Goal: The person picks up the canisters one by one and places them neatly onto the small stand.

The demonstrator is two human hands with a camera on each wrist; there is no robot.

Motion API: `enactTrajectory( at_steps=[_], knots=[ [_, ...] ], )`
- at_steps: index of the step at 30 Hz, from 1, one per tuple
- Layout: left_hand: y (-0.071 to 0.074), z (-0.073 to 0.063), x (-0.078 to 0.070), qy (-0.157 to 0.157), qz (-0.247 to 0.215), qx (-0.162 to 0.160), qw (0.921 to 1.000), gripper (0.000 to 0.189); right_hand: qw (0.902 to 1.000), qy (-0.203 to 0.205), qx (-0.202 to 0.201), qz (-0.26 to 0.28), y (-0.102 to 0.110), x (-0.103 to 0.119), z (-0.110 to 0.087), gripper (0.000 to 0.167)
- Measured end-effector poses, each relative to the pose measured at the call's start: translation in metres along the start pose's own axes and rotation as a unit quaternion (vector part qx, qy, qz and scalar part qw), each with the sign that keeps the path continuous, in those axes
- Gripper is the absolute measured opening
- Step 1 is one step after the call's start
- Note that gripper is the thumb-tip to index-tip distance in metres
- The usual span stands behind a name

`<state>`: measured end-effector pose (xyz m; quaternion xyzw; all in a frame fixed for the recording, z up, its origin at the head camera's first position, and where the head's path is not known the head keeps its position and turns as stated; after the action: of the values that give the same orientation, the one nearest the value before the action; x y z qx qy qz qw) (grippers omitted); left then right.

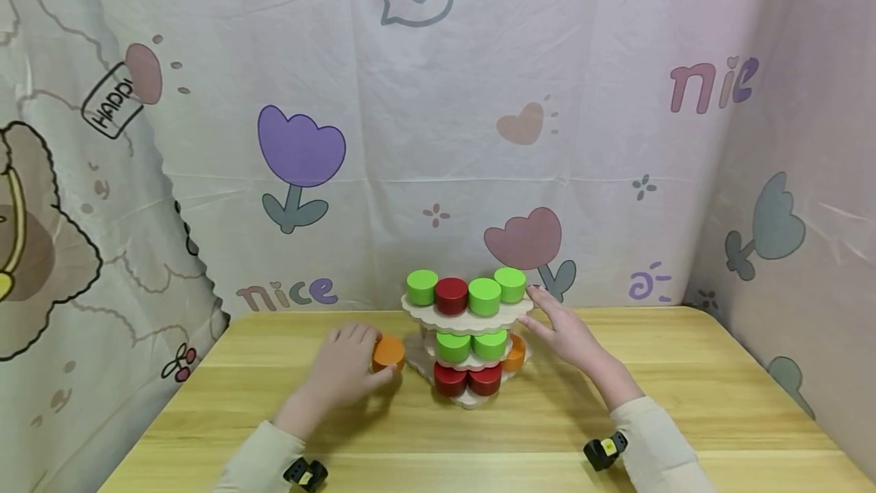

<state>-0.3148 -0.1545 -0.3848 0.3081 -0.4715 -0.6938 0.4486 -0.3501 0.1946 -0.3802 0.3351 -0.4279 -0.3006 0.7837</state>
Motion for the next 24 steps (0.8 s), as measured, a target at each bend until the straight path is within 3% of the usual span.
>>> enactTrajectory(
  at_steps=[8,24],
  knots=[
    [-0.014,0.001,-0.017,0.003,-0.02,0.042,0.9989,0.057,1.0,0.002,0.001,0.001,0.0,0.0,0.0,0.063],
    [-0.022,0.012,-0.035,-0.016,-0.031,0.057,0.9978,0.061,1.0,0.007,-0.004,0.003,0.001,0.0,-0.001,0.064]
  ],
)
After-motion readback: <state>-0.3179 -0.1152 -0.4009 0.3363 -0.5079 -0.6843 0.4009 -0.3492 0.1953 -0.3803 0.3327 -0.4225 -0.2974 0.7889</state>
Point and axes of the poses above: each hand's wrist, its own z-axis towards the middle knuckle, its own y-axis out of the back of the hand, x = y × z, the point moved 5 cm from there along z, towards the middle knuckle, and after that the axes turned 1 degree about y, right-handed, at the moved point
